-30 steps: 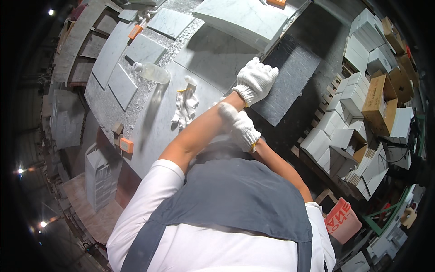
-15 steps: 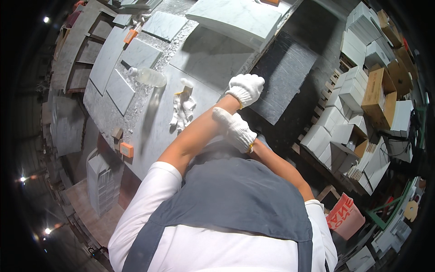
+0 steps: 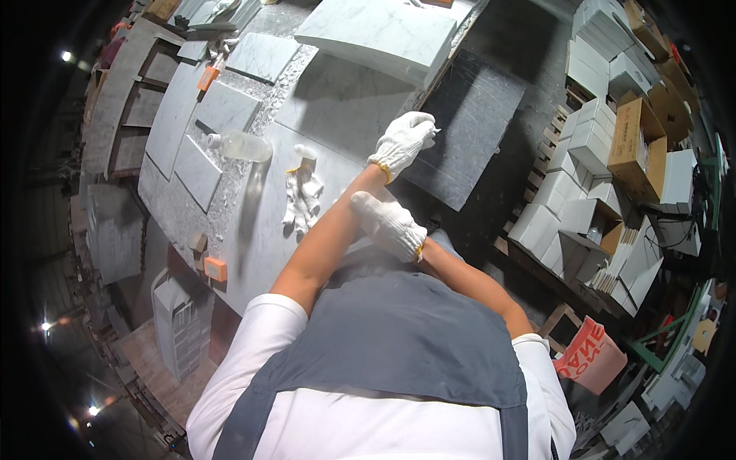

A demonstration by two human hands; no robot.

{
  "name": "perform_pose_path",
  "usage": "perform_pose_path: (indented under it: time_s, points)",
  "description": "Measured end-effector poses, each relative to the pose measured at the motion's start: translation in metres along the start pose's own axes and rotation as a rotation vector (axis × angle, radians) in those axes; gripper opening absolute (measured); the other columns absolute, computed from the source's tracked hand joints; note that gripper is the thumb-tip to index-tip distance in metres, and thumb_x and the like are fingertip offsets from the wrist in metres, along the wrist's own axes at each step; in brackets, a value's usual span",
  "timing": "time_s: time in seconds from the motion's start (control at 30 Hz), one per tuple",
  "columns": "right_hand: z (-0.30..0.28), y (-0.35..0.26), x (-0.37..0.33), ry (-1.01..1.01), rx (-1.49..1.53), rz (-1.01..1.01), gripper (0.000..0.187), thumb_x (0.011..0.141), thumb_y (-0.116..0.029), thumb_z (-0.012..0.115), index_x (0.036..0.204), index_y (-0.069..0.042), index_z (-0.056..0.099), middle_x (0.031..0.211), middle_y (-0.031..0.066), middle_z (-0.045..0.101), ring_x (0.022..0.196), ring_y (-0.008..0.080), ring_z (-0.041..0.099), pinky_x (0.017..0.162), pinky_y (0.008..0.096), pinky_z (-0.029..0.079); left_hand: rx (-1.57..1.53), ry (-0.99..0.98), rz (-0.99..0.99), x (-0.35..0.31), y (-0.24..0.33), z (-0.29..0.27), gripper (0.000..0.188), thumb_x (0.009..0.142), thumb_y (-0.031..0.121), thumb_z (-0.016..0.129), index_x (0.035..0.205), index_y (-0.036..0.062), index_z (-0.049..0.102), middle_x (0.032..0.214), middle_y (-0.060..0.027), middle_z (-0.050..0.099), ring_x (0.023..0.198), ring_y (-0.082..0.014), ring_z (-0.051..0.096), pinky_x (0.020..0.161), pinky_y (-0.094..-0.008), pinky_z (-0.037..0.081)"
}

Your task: The person repeatedly picks up white rectangular panels from a stack, carries them to a workbench, and places them on top of other panels. The person wears gloves and moves back and forth between the stack and the bench multiple times.

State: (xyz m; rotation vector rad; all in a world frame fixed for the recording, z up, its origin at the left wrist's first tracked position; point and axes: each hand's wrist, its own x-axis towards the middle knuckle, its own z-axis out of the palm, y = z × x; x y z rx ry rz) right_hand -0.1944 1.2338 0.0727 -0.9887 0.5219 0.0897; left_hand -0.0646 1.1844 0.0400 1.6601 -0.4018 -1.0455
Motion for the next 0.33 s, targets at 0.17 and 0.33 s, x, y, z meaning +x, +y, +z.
perform_pose_path:
  time_s: [0.17,0.33]
  points:
    - [0.0,-0.008,-0.005,-0.025,0.179,-0.002,0.054,0.095,-0.039,0.07,0.124,0.006,0.059,0.111,0.0104,0.065,0.1,0.0166,0.062,0.088,0.0327,0.051,-0.696,-0.232,-0.284,-0.012,0.001,0.0,0.028,0.095,0.02,0.07,0.115,0.0015,0.065,0.099,-0.0149,0.07,0.085,-0.0285,0.073,0.085,-0.0408,0.061]
    - [-0.006,-0.018,-0.01,-0.036,0.289,0.184,0.064,0.091,-0.039,0.076,0.132,0.006,0.055,0.121,0.0131,0.064,0.108,0.0191,0.063,0.095,0.032,0.05,-0.579,-0.332,-0.097,-0.013,0.006,0.008,0.023,0.096,0.019,0.068,0.113,0.0036,0.065,0.099,-0.0153,0.072,0.086,-0.0328,0.074,0.087,-0.049,0.06]
